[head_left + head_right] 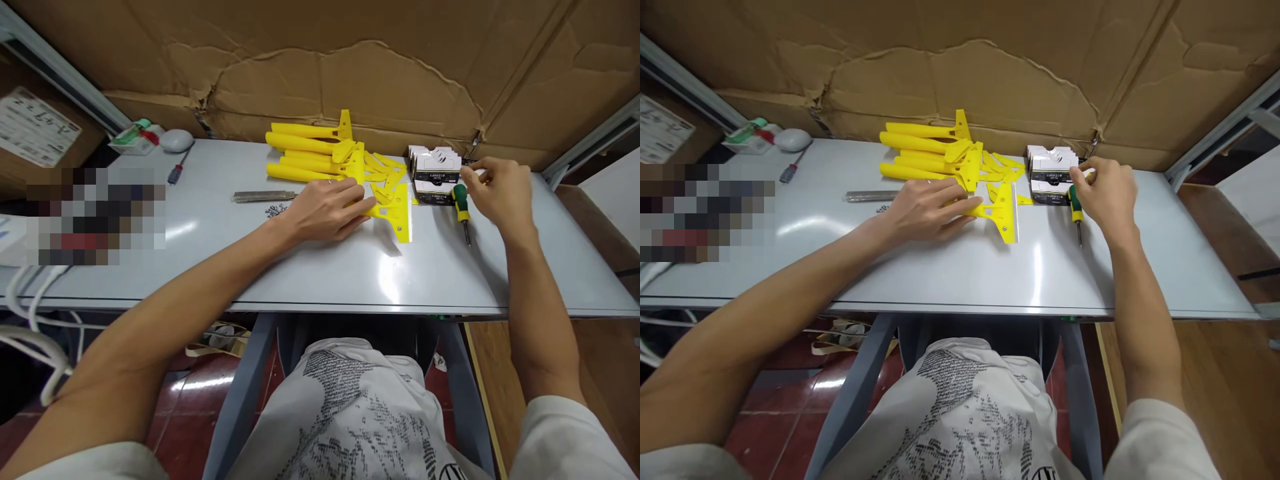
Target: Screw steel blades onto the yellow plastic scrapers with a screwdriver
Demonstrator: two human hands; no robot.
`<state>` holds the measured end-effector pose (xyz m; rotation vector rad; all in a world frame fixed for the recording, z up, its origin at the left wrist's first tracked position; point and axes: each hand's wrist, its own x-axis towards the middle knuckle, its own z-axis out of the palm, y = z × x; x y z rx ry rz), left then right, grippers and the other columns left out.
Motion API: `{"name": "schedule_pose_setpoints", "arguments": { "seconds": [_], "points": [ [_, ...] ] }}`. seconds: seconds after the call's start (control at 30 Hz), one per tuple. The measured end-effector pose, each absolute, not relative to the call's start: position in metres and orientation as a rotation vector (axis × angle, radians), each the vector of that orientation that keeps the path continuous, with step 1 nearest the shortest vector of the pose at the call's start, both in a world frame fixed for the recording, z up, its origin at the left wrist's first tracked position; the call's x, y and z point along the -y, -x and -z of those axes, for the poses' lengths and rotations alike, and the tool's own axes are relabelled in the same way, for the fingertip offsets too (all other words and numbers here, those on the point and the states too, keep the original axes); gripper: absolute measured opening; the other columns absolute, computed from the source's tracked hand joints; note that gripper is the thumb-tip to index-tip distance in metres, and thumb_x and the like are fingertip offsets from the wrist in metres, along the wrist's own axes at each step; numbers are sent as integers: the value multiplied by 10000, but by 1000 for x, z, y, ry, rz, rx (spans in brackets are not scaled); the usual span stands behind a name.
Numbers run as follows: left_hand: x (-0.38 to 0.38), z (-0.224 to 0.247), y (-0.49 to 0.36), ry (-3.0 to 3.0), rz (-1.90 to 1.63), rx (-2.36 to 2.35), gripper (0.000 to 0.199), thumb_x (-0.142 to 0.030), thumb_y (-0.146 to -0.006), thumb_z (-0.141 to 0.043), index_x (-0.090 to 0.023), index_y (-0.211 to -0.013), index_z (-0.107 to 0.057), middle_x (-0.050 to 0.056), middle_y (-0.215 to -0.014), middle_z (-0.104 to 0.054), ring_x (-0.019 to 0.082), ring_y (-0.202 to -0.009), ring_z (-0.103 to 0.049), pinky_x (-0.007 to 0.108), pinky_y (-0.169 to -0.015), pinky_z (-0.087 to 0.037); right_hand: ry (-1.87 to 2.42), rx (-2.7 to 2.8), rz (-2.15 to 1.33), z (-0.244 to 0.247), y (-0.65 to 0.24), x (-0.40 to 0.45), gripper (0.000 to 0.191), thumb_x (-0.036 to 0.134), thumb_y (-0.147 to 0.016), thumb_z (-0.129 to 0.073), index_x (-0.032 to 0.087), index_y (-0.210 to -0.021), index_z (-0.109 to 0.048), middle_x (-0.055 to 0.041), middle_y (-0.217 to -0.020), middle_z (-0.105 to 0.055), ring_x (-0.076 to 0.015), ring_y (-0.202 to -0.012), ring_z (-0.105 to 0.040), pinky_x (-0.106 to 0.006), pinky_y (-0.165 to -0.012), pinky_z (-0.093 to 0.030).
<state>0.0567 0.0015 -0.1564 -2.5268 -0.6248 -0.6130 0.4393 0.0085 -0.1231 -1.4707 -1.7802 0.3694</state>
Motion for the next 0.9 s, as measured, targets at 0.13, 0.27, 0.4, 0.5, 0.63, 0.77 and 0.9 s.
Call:
{"name": "schedule_pose_setpoints", "arguments": {
  "seconds": [0.13,0.27,0.4,0.5,0.63,0.77,0.9],
  "points": [
    [-2,156,-56,2576,602,708,363,-411,-1190,-458,-278,-1373,-743,108,-1086,-789,289,-1022,-738,397,-745,-523,1248,1851,-901,103,-395,20,408,629,-1002,-871,235,-904,-830,-70,-794,-786,-159,-582,-639,-330,-484,-410],
    [-2,154,-56,2642,586,754,381,-428,-1194,-434,-300,-1392,-734,107,-1069,-775,303,-1039,-731,419,-792,-540,1192,1839,-1033,102,-368,33,395,601,-924,-970,247,-859,-806,-46,-771,-792,-155,-588,-654,-315,-467,-457],
    [0,150,-57,2668,555,761,395,-416,-1202,-415,-306,-1394,-742,110,-1060,-768,309,-1051,-737,431,-797,-537,1217,1818,-1093,109,-370,27,433,634,-872,-1006,249,-869,-808,-43,-779,-803,-163,-602,-674,-318,-480,-491],
    [3,147,-58,2658,535,763,409,-408,-1213,-399,-293,-1370,-758,106,-1035,-767,305,-1041,-745,419,-777,-526,1171,1830,-1156,111,-371,25,494,708,-844,-999,250,-858,-813,-41,-747,-790,-170,-611,-683,-338,-529,-547],
    [5,145,-57,2660,455,708,453,-344,-1231,-342,-271,-1370,-767,88,-979,-757,283,-999,-751,403,-753,-518,1126,1878,-1124,110,-367,27,524,749,-830,-988,258,-822,-804,-43,-725,-783,-184,-624,-694,-376,-610,-606],
    [7,143,-56,2684,431,697,521,-275,-1235,-268,-241,-1385,-766,84,-963,-745,270,-972,-747,413,-759,-515,1104,1841,-1091,113,-364,28,523,753,-808,-1001,272,-818,-797,-34,-715,-770,-192,-606,-682,-395,-597,-603],
    [11,142,-61,2678,495,764,468,-334,-1238,-327,-236,-1378,-762,109,-1042,-768,297,-1020,-741,422,-749,-509,1117,1766,-1090,117,-362,26,460,670,-839,-1014,277,-826,-773,-19,-708,-747,-189,-615,-668,-390,-600,-589]
  ]
}}
